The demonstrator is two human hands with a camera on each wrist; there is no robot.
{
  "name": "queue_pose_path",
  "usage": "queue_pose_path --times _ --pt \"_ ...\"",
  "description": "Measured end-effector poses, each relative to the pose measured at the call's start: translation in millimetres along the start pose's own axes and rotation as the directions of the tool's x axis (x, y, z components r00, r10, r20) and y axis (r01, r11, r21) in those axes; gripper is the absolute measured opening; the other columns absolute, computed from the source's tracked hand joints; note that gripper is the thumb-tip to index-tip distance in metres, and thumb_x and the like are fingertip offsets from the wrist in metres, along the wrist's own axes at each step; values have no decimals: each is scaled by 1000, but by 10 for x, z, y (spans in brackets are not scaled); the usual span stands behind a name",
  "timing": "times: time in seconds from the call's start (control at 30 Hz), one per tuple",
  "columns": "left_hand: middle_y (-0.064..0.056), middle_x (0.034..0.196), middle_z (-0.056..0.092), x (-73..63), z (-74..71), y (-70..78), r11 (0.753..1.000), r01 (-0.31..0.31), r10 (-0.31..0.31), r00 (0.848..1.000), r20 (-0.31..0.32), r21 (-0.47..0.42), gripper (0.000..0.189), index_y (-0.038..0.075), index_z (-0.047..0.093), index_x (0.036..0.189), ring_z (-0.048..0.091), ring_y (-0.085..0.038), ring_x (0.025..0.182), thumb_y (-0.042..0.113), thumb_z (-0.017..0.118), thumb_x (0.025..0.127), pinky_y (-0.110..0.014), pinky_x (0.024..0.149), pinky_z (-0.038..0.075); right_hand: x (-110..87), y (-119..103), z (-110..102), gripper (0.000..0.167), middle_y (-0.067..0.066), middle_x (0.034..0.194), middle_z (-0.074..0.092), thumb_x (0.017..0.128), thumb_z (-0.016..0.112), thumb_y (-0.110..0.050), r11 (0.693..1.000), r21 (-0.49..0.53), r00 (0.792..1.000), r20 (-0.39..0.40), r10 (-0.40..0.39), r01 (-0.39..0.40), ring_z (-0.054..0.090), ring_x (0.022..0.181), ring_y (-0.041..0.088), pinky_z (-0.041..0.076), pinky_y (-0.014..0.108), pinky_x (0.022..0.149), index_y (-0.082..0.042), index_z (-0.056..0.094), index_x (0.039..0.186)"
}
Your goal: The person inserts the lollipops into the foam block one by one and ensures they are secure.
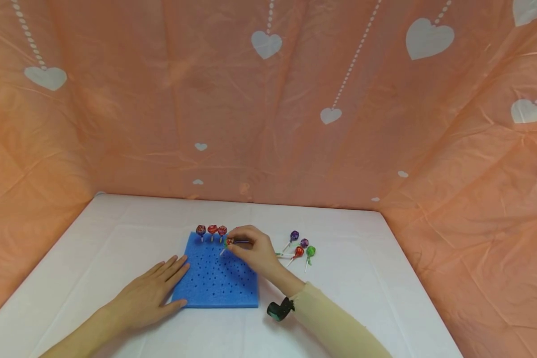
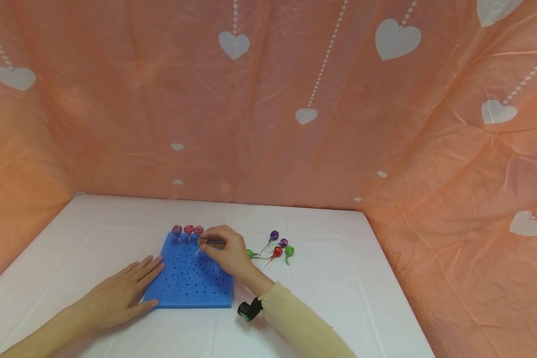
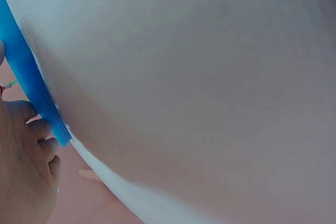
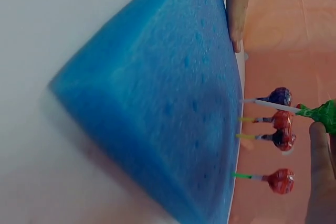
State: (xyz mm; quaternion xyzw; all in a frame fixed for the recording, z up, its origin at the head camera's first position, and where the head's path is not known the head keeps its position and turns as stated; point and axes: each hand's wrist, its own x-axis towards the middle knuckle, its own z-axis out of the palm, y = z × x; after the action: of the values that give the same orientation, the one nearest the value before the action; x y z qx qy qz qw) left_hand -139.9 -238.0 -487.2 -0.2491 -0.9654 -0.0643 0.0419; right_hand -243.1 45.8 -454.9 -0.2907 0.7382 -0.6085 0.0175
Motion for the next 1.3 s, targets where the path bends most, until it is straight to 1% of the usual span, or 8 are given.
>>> queue_pose_path --times 0.13,0.23,0.33,0.5,0.6,0.87,1.1,1.3 --pt "-19 163 40 9 -4 -9 1000 -6 6 1000 8 -2 84 2 48 154 37 -43 150 65 54 100 -56 122 35 47 -12 68 26 17 124 66 93 75 1 1000 2 1000 8 -10 10 69 114 32 60 35 98 1 74 119" --pt "-19 163 40 10 -3 -18 1000 1 -1 1000 12 -4 84 2 48 154 36 -42 151 65 54 100 -56 122 34 84 -15 113 25 15 123 66 94 74 0 1000 -13 1000 12 -4 5 69 114 28 59 29 97 1 74 119" --pt "-18 163 40 7 -3 -23 1000 6 -6 1000 10 1 84 2 48 154 36 -41 151 65 54 100 -56 122 34 119 -5 159 26 14 123 66 94 74 0 1000 -21 1000 16 2 -1 70 114 24 59 26 95 2 73 120" --pt "-18 164 40 5 10 -31 1000 8 -8 1000 11 3 84 2 48 154 36 -41 151 66 54 100 -56 122 34 162 22 232 27 13 123 65 95 73 1 1000 -28 999 31 9 -8 70 114 21 59 25 95 3 72 122" --pt "-17 164 39 7 14 -33 1000 11 -11 1000 14 0 84 2 48 155 35 -40 152 66 53 100 -56 123 33 171 34 273 26 12 123 66 95 73 -1 999 -30 999 35 12 -10 70 114 19 59 25 95 1 73 121" --pt "-17 164 40 8 -6 -23 1000 13 -13 1000 8 -4 84 2 49 154 36 -40 151 65 55 99 -56 122 33 202 64 348 26 16 123 67 94 74 1 999 -35 1000 27 1 -1 71 112 27 59 24 93 1 74 119" --pt "-18 163 40 4 -2 -24 1000 12 -12 1000 9 -13 84 2 49 154 36 -41 151 65 55 99 -56 122 33 224 95 390 24 13 120 69 94 74 1 998 -55 999 26 23 -22 72 110 20 59 22 92 0 75 118" --pt "-18 163 41 2 4 -26 1000 12 -12 1000 5 -12 84 2 49 154 36 -41 151 66 55 99 -56 122 34 230 108 411 24 13 120 68 94 74 1 998 -65 999 31 14 -12 71 111 23 59 23 92 -1 75 118"
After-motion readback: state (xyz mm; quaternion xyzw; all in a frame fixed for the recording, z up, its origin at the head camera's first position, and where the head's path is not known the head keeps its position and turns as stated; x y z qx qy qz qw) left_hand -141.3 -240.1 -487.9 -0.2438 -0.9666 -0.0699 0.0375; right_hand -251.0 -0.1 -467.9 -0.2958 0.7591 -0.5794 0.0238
